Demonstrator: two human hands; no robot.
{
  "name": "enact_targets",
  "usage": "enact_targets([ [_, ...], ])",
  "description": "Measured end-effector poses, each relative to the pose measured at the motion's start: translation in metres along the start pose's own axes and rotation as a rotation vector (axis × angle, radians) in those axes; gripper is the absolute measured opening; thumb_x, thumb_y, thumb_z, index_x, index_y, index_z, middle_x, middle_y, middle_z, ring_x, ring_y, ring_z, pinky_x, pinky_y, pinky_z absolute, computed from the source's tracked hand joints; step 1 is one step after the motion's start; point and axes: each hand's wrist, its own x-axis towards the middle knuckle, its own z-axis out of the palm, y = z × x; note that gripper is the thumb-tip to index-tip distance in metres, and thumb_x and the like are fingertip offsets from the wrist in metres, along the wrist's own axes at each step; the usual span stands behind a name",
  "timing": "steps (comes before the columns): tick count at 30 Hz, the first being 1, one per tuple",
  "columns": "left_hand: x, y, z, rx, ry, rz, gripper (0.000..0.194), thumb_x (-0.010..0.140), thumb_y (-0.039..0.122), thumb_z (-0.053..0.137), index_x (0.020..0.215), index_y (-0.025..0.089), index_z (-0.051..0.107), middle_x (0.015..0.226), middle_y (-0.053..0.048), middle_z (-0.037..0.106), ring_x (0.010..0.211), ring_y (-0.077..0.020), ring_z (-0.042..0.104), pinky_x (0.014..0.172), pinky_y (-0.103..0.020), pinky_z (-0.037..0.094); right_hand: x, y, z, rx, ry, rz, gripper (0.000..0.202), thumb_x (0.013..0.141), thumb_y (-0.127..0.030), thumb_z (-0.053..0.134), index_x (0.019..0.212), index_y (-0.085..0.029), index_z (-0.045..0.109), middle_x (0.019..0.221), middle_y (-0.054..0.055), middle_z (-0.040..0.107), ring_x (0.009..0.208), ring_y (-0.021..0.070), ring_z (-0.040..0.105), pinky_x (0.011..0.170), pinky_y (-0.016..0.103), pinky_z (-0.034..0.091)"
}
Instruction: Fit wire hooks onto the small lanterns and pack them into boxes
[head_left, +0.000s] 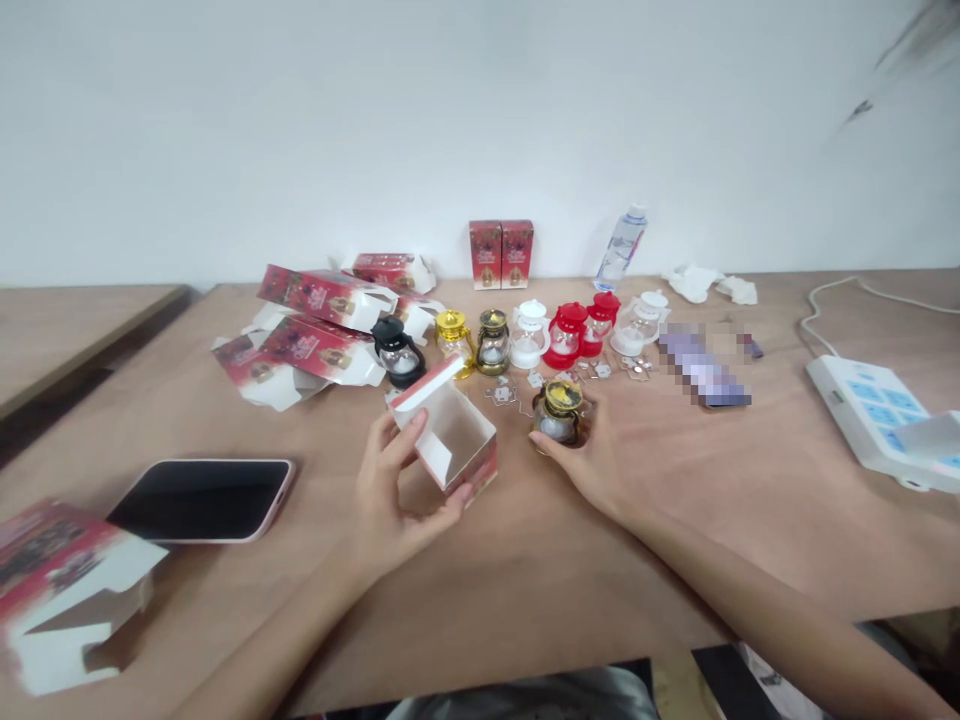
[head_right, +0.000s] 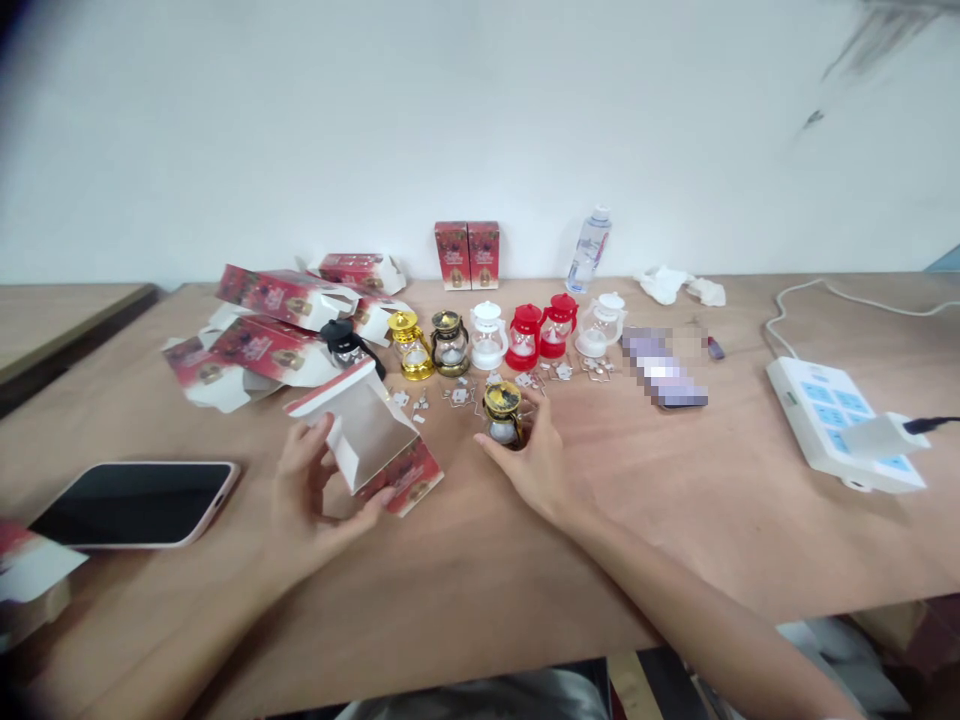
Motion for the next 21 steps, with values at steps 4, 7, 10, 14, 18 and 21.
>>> enact_targets([
  [4,0.004,0.006,-0.003,-0.041,-0.034,-0.011,0.077,0.068,0.021,0.070,0.135,0.027,0.033,0.126,-0.011,0.044,0.107,-0.0250,0.055,0.072,-0.035,0.058,-0.001,-0.008,-0.004,0.107,0.017,0.012,0.073,0.066,-0.036,0.075,0.126,-0.026,0.035,0.121,0.009,0.057,0.109,0.0250,0.059,0.091,0.043,0.051],
  [7,0.005,0.011,-0.002,-0.071,-0.009,-0.004,0.072,0.069,0.020,0.069,0.131,0.027,0.034,0.121,-0.009,0.047,0.105,-0.0226,0.056,0.075,-0.035,0.058,-0.002,-0.016,-0.006,0.180,0.002,-0.005,0.076,0.067,-0.035,0.074,0.129,-0.028,0.031,0.126,0.009,0.053,0.112,0.0231,0.057,0.093,0.041,0.050],
  [10,0.003,0.012,0.000,-0.084,0.027,0.017,0.073,0.069,0.021,0.070,0.131,0.027,0.032,0.120,-0.008,0.047,0.111,-0.0235,0.054,0.078,-0.037,0.057,-0.004,-0.020,-0.007,0.201,-0.064,-0.025,0.067,0.071,-0.034,0.072,0.127,-0.030,0.036,0.123,0.007,0.054,0.114,0.0219,0.055,0.095,0.042,0.048],
  [14,0.001,0.012,0.001,-0.062,0.035,-0.014,0.069,0.070,0.023,0.068,0.129,0.027,0.032,0.123,-0.010,0.047,0.116,-0.0259,0.051,0.080,-0.041,0.056,-0.003,-0.021,-0.009,0.167,-0.058,-0.137,0.058,0.077,-0.032,0.066,0.128,-0.032,0.037,0.120,0.006,0.055,0.112,0.0204,0.056,0.096,0.044,0.047],
  [18,0.002,0.012,0.000,-0.075,0.036,0.001,0.069,0.071,0.023,0.068,0.130,0.028,0.031,0.123,-0.010,0.047,0.111,-0.0249,0.055,0.080,-0.041,0.057,0.002,-0.022,-0.014,0.036,0.026,-0.348,0.054,0.079,-0.030,0.064,0.127,-0.028,0.041,0.129,0.009,0.049,0.120,0.0235,0.049,0.101,0.050,0.041],
  [21,0.002,0.012,0.000,-0.073,0.027,-0.008,0.069,0.071,0.023,0.068,0.130,0.028,0.031,0.123,-0.010,0.046,0.108,-0.0243,0.057,0.080,-0.041,0.057,0.002,-0.029,-0.017,-0.082,0.025,-0.494,0.057,0.079,-0.026,0.065,0.130,-0.027,0.041,0.134,0.009,0.047,0.127,0.0249,0.043,0.107,0.051,0.034],
])
